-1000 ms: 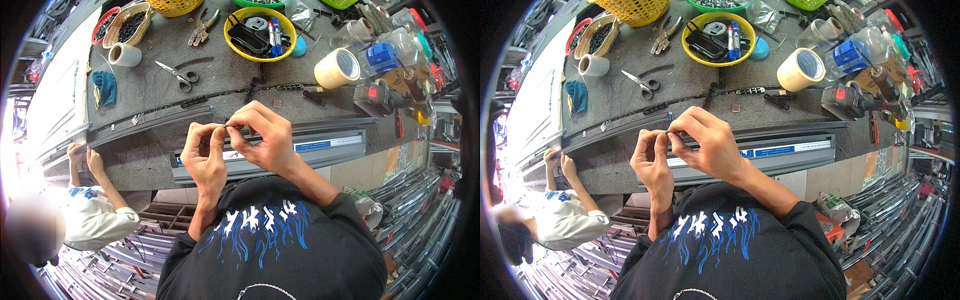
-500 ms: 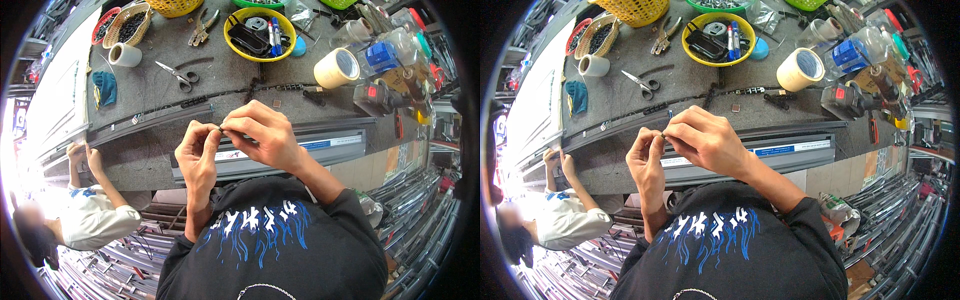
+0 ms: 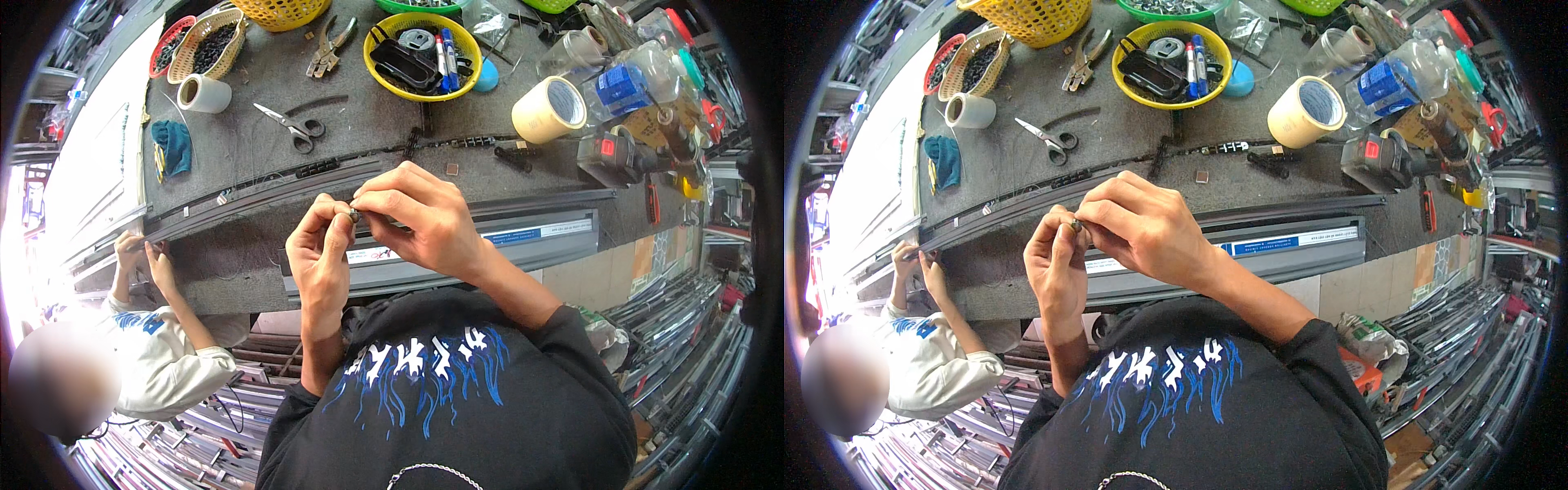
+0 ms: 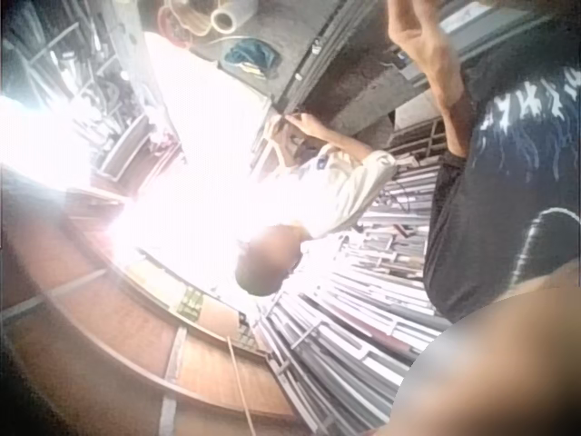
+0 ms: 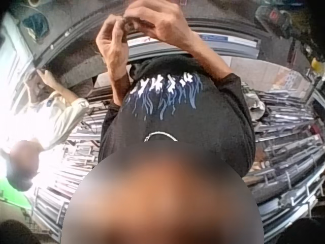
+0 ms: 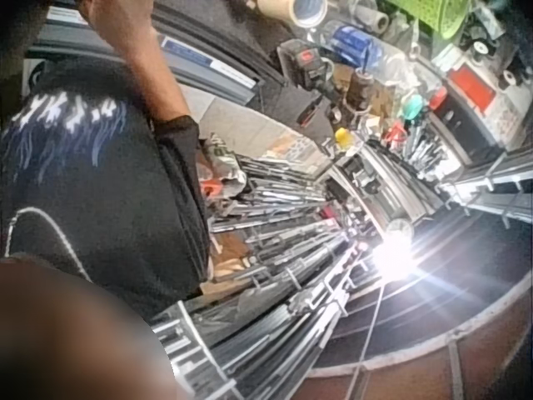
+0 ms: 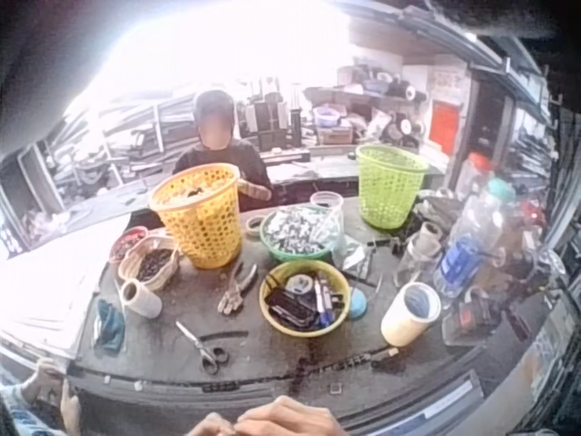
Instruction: The person assembles a window frame by inserting small plastic clips into a metal profile, using pliers to secure them, and applying tape to the profile. The person handles the profile, clips, pliers, and tape throughout the process.
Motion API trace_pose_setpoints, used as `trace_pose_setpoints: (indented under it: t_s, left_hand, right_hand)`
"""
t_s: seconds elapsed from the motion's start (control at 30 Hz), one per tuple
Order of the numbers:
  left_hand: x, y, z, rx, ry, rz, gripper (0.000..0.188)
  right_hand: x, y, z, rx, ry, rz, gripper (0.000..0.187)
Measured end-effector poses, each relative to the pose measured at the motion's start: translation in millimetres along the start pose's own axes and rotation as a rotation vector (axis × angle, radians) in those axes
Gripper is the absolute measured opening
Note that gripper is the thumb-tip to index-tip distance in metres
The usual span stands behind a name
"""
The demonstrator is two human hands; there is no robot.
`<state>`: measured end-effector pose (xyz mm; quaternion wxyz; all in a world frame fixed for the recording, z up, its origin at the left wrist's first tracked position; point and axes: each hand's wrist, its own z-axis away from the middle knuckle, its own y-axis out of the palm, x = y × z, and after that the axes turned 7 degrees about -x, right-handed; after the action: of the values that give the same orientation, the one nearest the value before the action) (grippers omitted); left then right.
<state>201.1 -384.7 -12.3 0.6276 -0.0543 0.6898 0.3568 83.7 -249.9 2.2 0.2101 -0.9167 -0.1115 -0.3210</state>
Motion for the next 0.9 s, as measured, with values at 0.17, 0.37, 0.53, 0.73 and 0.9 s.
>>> trace_pose_setpoints:
  t_s: [0.17, 0.37, 0.53, 0.73, 0.9]
  left_hand:
    - [1.3, -0.3, 3.4, -0.029, 0.001, -0.095, 0.01]
    - [-1.9, -2.7, 1.6, 0.016, -0.021, -0.093, 0.008]
    - [-1.0, 0.8, 4.5, -0.022, 0.004, -0.106, 0.006]
    - [3.6, 3.9, 7.3, -0.074, 0.108, -0.16, 0.005]
    - [2.6, 0.4, 6.2, -0.081, 0.09, -0.136, 0.011]
  right_hand:
    - [0.2, -0.1, 1.3, -0.014, 0.092, -0.083, 0.027]
    - [6.7, -8.5, -3.4, 0.028, 0.234, -0.111, 0.019]
    - [13.2, -8.9, -1.0, 0.04, 0.45, -0.317, 0.015]
    - [19.8, 1.2, 2.7, 0.012, 0.406, -0.241, 0.014]
    - [24.1, -2.3, -0.1, -0.022, 0.435, -0.251, 0.018]
